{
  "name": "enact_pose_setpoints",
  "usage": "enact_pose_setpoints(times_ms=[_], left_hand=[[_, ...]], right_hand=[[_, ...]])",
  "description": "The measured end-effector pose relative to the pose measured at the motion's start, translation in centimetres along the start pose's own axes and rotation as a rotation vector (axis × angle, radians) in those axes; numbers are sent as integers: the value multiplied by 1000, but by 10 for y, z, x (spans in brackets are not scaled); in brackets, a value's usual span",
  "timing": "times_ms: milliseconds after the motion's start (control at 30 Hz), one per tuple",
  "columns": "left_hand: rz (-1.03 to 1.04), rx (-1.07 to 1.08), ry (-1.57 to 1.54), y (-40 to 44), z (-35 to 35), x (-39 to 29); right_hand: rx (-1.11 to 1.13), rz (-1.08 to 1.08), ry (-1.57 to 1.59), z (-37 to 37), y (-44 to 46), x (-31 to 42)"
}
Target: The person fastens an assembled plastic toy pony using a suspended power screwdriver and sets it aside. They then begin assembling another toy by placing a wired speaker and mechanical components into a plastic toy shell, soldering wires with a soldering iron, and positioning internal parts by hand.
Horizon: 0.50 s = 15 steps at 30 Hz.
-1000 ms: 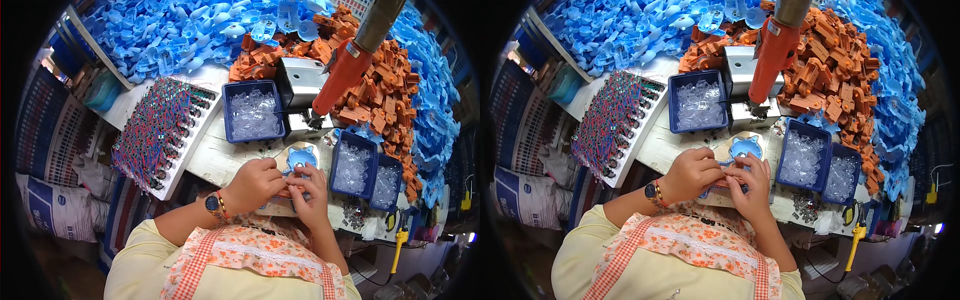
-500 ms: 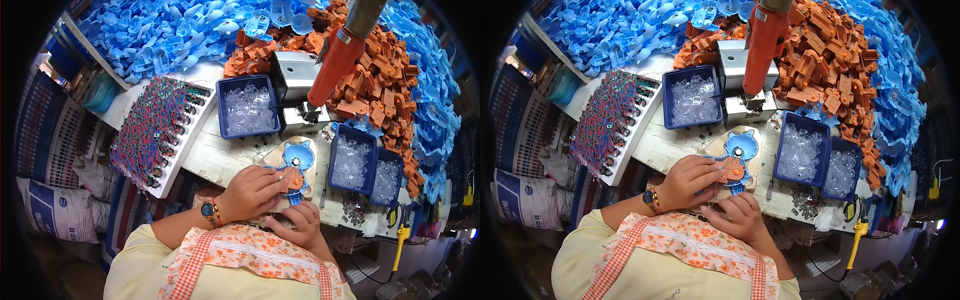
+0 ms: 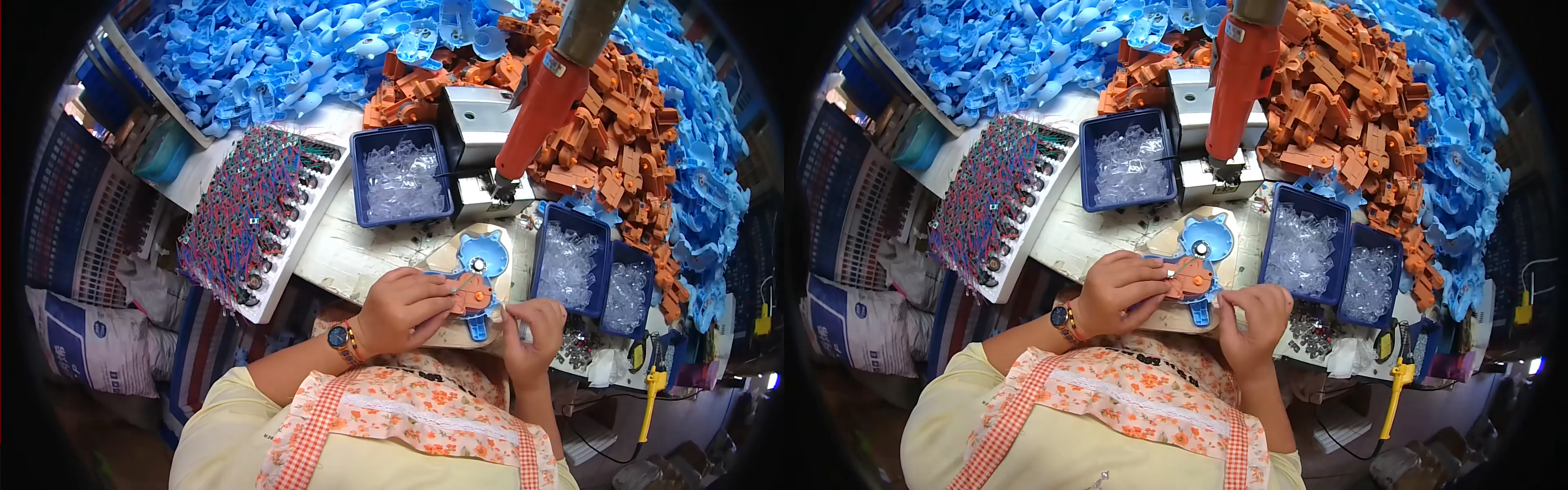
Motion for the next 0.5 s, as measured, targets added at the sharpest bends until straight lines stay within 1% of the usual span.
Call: enact_pose_setpoints(times_ms=[133, 333, 433, 500], left_hand=[[24, -10, 38, 1, 0, -3], [52, 43, 101, 1, 3, -6], [43, 90, 86, 4, 7, -6], [23, 103, 37, 6, 9, -6]], right_hand=[[10, 108, -7, 3, 4, -13], [36, 29, -101, 4, 9, -13], [108, -86, -153, 1, 2, -8], [155, -120, -133, 1, -8, -4]])
Point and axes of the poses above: each hand's wrist, its own y-axis towards the middle knuckle, its own z-axis out of the palm, x = y × z, the point moved 8 cm from there along y, towards the middle knuckle, and after that the axes turned 5 degrees about y, right-handed, at the moved point
